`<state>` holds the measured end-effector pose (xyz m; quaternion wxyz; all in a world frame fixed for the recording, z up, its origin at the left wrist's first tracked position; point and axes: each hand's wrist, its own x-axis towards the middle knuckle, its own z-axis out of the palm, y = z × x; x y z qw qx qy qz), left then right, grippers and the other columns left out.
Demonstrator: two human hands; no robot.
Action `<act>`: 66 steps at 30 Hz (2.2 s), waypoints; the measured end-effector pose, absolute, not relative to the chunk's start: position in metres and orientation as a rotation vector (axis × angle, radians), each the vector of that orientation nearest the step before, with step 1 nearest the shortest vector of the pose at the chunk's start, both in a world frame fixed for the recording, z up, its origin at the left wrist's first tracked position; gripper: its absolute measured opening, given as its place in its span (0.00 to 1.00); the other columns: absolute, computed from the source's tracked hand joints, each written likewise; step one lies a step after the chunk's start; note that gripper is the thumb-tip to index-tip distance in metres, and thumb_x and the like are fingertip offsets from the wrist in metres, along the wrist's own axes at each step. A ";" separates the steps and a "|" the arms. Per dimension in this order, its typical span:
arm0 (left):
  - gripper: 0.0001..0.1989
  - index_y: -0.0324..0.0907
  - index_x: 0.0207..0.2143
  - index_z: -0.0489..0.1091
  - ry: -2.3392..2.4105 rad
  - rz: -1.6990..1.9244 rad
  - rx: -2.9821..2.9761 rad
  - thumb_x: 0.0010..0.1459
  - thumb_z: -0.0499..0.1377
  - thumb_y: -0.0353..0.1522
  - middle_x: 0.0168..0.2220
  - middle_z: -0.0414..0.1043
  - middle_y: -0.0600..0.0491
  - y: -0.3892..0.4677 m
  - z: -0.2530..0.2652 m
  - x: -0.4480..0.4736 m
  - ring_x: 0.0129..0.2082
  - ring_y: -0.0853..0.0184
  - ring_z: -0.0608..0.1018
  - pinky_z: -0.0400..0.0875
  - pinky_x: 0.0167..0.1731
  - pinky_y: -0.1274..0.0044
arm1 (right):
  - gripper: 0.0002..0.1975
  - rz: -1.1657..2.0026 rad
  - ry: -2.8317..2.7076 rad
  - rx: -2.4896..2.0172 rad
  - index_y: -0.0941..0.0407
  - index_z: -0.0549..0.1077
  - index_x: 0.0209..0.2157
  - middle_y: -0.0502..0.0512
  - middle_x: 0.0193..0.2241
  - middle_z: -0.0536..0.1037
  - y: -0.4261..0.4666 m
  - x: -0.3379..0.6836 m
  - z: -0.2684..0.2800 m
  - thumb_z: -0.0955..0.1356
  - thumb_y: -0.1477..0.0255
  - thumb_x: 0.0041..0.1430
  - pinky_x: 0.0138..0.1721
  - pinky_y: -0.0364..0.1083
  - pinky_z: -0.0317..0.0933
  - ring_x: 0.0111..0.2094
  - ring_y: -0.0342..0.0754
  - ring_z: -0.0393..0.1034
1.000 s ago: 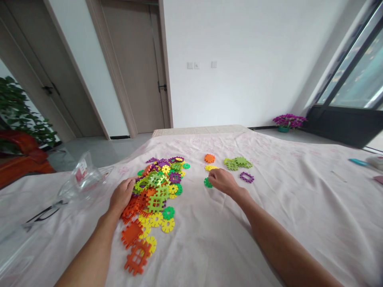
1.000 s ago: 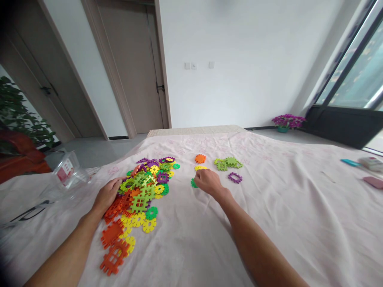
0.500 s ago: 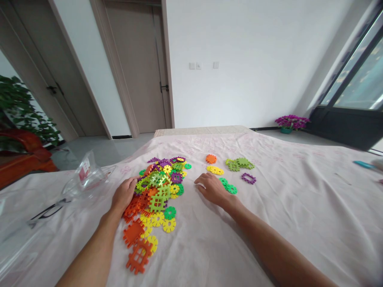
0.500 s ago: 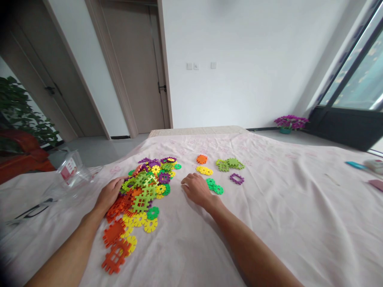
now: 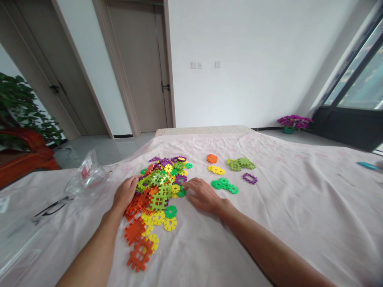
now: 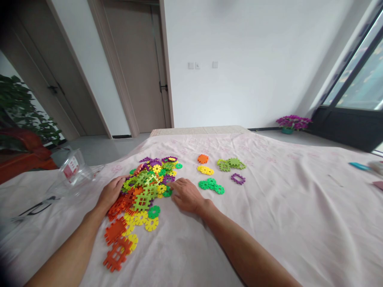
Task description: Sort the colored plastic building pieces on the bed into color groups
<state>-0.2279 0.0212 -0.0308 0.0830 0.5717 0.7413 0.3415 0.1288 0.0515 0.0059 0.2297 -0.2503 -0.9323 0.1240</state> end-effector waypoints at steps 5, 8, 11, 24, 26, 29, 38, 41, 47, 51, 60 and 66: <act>0.24 0.47 0.50 0.72 2.220 1.023 1.703 0.63 0.43 0.44 0.53 0.73 0.51 0.021 -0.032 -0.228 0.54 0.61 0.73 0.63 0.56 0.73 | 0.27 0.327 -2.605 -0.636 0.55 0.63 0.61 0.60 0.52 0.74 0.049 0.129 0.010 0.66 0.71 0.59 0.55 0.53 0.57 0.54 0.54 0.64; 0.23 0.47 0.50 0.72 2.225 1.023 1.706 0.63 0.43 0.44 0.53 0.74 0.51 0.021 -0.031 -0.228 0.54 0.61 0.73 0.63 0.56 0.73 | 0.26 0.316 -2.625 -0.618 0.55 0.65 0.60 0.60 0.52 0.74 0.046 0.127 0.012 0.66 0.71 0.60 0.56 0.52 0.56 0.55 0.53 0.64; 0.24 0.47 0.50 0.72 2.227 1.021 1.706 0.63 0.43 0.44 0.53 0.74 0.51 0.021 -0.030 -0.227 0.54 0.61 0.73 0.63 0.55 0.73 | 0.24 0.298 -2.609 -0.669 0.54 0.68 0.56 0.58 0.48 0.76 0.046 0.126 0.011 0.68 0.69 0.57 0.53 0.51 0.57 0.50 0.52 0.67; 0.24 0.46 0.50 0.72 2.217 1.022 1.708 0.63 0.43 0.44 0.53 0.73 0.50 0.021 -0.031 -0.227 0.54 0.61 0.73 0.63 0.55 0.72 | 0.17 0.241 -2.647 -0.673 0.54 0.71 0.53 0.58 0.40 0.79 0.048 0.130 0.009 0.62 0.67 0.66 0.47 0.48 0.59 0.43 0.50 0.70; 0.24 0.46 0.50 0.72 2.219 1.017 1.705 0.64 0.43 0.44 0.53 0.73 0.50 0.021 -0.030 -0.227 0.54 0.60 0.73 0.63 0.55 0.71 | 0.16 0.219 -2.630 -0.724 0.54 0.72 0.52 0.58 0.38 0.79 0.050 0.131 0.006 0.59 0.69 0.68 0.45 0.47 0.59 0.41 0.49 0.71; 0.24 0.46 0.50 0.72 2.216 1.020 1.703 0.64 0.43 0.44 0.53 0.73 0.50 0.019 -0.029 -0.226 0.54 0.60 0.73 0.63 0.55 0.71 | 0.16 0.229 -2.556 -0.831 0.54 0.73 0.51 0.58 0.38 0.79 0.054 0.134 0.002 0.59 0.70 0.69 0.43 0.46 0.60 0.39 0.49 0.71; 0.24 0.47 0.51 0.72 2.223 1.028 1.714 0.63 0.44 0.43 0.52 0.74 0.51 0.019 -0.027 -0.224 0.53 0.60 0.74 0.64 0.55 0.71 | 0.14 0.156 -2.252 -1.188 0.55 0.77 0.43 0.55 0.38 0.80 0.085 0.168 0.010 0.62 0.75 0.62 0.45 0.45 0.58 0.42 0.48 0.70; 0.24 0.47 0.51 0.72 2.222 1.027 1.724 0.63 0.44 0.43 0.52 0.74 0.52 0.019 -0.028 -0.225 0.53 0.61 0.74 0.64 0.55 0.72 | 0.13 0.122 -2.248 -1.353 0.54 0.79 0.37 0.54 0.37 0.80 0.094 0.185 0.014 0.63 0.76 0.57 0.42 0.45 0.57 0.41 0.49 0.70; 0.24 0.47 0.50 0.73 2.233 1.023 1.748 0.63 0.43 0.43 0.51 0.75 0.52 0.021 -0.031 -0.228 0.52 0.62 0.74 0.65 0.55 0.72 | 0.12 -0.063 -2.201 -1.533 0.52 0.80 0.32 0.56 0.35 0.79 0.093 0.198 0.021 0.65 0.77 0.51 0.39 0.48 0.55 0.39 0.52 0.67; 0.24 0.47 0.49 0.73 2.238 1.021 1.751 0.63 0.43 0.44 0.51 0.75 0.52 0.021 -0.032 -0.228 0.52 0.61 0.75 0.65 0.54 0.73 | 0.14 0.023 -2.296 -1.257 0.53 0.79 0.35 0.56 0.36 0.78 0.084 0.184 0.019 0.65 0.80 0.50 0.44 0.48 0.57 0.41 0.51 0.66; 0.24 0.46 0.50 0.72 2.218 1.023 1.721 0.63 0.43 0.44 0.53 0.74 0.50 0.020 -0.030 -0.226 0.54 0.61 0.73 0.64 0.55 0.72 | 0.17 0.273 -2.622 -0.643 0.53 0.76 0.47 0.56 0.41 0.77 0.046 0.136 0.017 0.69 0.59 0.60 0.44 0.48 0.59 0.43 0.50 0.66; 0.24 0.46 0.50 0.72 2.210 1.016 1.709 0.63 0.43 0.44 0.53 0.73 0.50 0.019 -0.027 -0.225 0.55 0.60 0.72 0.63 0.55 0.72 | 0.15 0.262 -2.680 -0.629 0.52 0.76 0.45 0.55 0.40 0.77 0.046 0.133 0.014 0.62 0.61 0.67 0.44 0.47 0.58 0.42 0.48 0.67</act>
